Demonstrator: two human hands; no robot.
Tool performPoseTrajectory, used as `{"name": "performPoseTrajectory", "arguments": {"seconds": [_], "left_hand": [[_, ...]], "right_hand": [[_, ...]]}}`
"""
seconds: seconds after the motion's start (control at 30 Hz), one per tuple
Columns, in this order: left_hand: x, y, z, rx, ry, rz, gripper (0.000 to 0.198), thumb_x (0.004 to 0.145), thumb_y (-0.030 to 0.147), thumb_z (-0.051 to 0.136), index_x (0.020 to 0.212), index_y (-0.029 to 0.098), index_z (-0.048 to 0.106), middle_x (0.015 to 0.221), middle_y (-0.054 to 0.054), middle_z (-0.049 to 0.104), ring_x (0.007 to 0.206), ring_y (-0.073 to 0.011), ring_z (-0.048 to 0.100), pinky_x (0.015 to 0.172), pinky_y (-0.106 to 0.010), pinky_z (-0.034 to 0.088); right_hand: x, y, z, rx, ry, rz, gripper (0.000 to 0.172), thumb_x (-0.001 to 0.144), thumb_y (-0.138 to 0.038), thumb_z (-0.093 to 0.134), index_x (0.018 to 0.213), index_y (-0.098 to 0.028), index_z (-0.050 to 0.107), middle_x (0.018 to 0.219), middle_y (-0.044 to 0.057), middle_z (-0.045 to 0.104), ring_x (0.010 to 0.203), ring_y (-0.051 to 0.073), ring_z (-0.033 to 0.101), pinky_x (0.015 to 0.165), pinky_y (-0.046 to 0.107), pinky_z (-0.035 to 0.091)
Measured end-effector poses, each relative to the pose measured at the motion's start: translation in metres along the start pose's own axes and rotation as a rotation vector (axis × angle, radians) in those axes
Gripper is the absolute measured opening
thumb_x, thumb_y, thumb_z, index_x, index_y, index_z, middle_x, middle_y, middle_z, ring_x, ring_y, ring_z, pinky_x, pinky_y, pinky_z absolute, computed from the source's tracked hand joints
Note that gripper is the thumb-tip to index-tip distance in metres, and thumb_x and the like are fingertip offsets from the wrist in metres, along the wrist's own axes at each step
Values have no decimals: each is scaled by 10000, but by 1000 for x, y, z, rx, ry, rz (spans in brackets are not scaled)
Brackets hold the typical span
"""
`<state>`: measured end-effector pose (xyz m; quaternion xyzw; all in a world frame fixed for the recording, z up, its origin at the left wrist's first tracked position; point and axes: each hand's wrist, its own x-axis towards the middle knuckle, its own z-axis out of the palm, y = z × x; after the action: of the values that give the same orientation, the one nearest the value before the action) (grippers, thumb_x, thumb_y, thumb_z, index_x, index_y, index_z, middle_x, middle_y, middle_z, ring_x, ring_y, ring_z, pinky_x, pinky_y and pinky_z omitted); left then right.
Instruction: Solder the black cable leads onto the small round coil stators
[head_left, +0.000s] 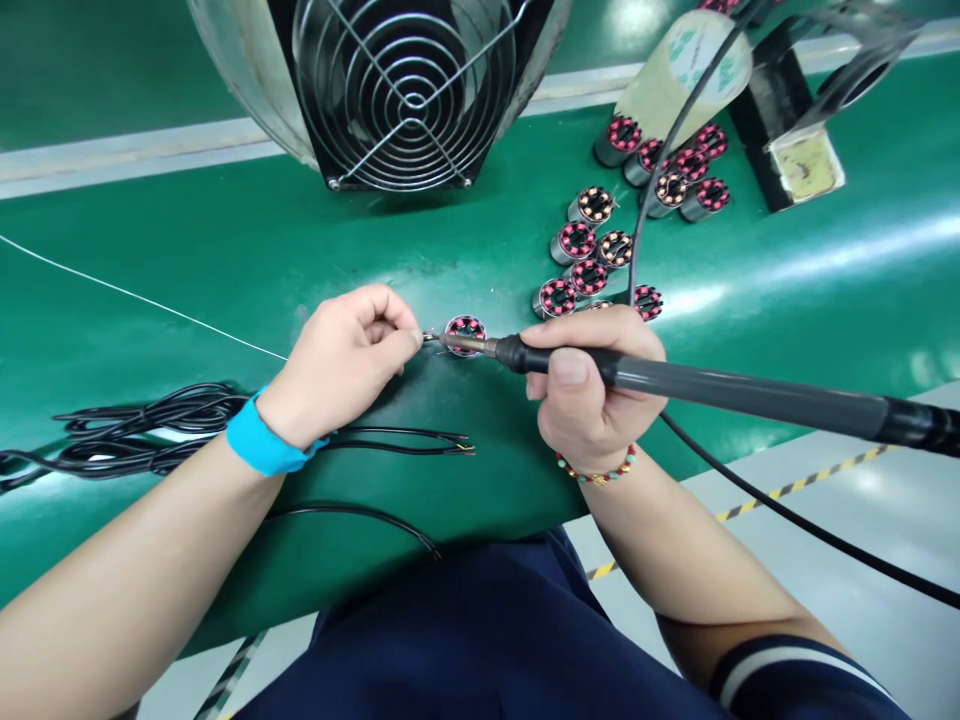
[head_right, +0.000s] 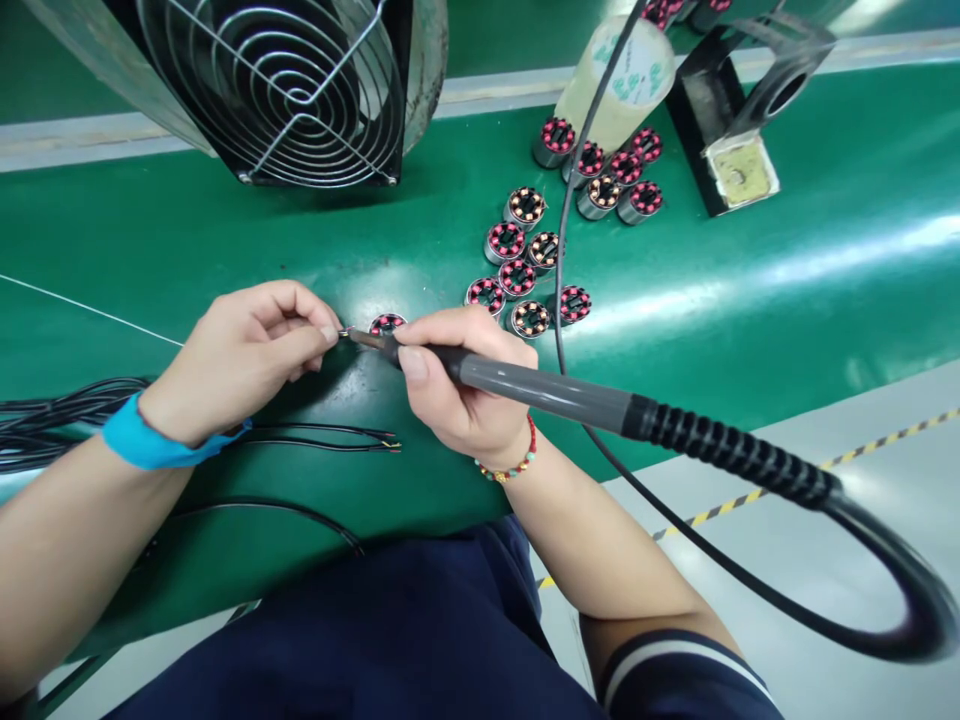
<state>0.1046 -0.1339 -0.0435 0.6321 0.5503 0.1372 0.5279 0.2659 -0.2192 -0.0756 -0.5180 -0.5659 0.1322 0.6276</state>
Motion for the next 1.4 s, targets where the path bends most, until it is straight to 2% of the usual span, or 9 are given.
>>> {"name": "performPoseTrajectory", "arguments": {"seconds": [0.17,0.3,0.37,0.47,0.6,0.9,1.13,1.27,1.4], "left_hand": [[0,1,0,0,2,-9,39,674,174,579,637,180,569,508,45,539,455,-84,462,453,-205,360],[-1,0,-3,-12,-23,15,47,687,202,588,644,180,589,522,41,550,444,-81,461,450,-206,372],[-1,0,-4,-35,-47,24,49,685,211,595,651,176,600,530,38,556,442,-78,471,448,-202,379],[-1,-1,-6,-68,-79,22,60,685,221,603,655,169,604,524,39,551,437,-74,480,441,-192,381],[-2,-1,-7,-70,-100,24,61,699,218,600,667,166,605,510,44,541,438,-71,480,443,-184,383],[-3,-9,-5,-79,-93,208,64,751,227,615,734,169,594,795,-17,653,614,-102,534,528,-212,424],[-4,-13,-9,101,-131,406,65,790,211,571,758,180,619,891,-39,651,857,-169,604,730,-273,469],[-4,-12,-9,218,-118,471,99,799,215,536,763,185,623,893,-37,656,827,-163,593,730,-276,461],[-4,-11,-6,252,-98,404,93,779,216,531,739,186,610,849,-25,635,728,-137,561,669,-256,450]], "right_hand": [[1,1,0,-11,32,-20,170,924,-406,544,945,-282,660,807,-1,700,682,141,693,615,288,589],[1,1,4,47,-116,126,287,937,-363,538,1218,-310,558,1037,9,698,758,124,705,580,241,587],[1,-1,7,6,-206,188,294,944,-312,524,1238,-304,534,1131,13,673,818,129,705,654,264,598],[2,-2,11,-198,-335,136,238,913,-206,537,1139,-269,575,1035,6,695,879,165,672,828,354,551],[2,-3,17,-323,-426,89,324,841,-155,578,1145,-265,550,890,-7,695,891,200,621,851,384,479],[1,-4,24,-279,-367,93,334,827,-124,539,1126,-273,517,942,-11,690,881,188,623,852,375,453],[-1,0,25,-124,-356,214,388,818,-91,529,1155,-276,481,910,-20,674,901,170,660,909,381,494],[-2,3,26,-111,-358,235,396,810,-79,540,1147,-279,485,910,-21,677,903,165,669,918,379,510],[3,0,20,-106,-322,217,384,819,-92,554,1157,-271,517,864,-27,668,904,165,669,922,381,526]]}}
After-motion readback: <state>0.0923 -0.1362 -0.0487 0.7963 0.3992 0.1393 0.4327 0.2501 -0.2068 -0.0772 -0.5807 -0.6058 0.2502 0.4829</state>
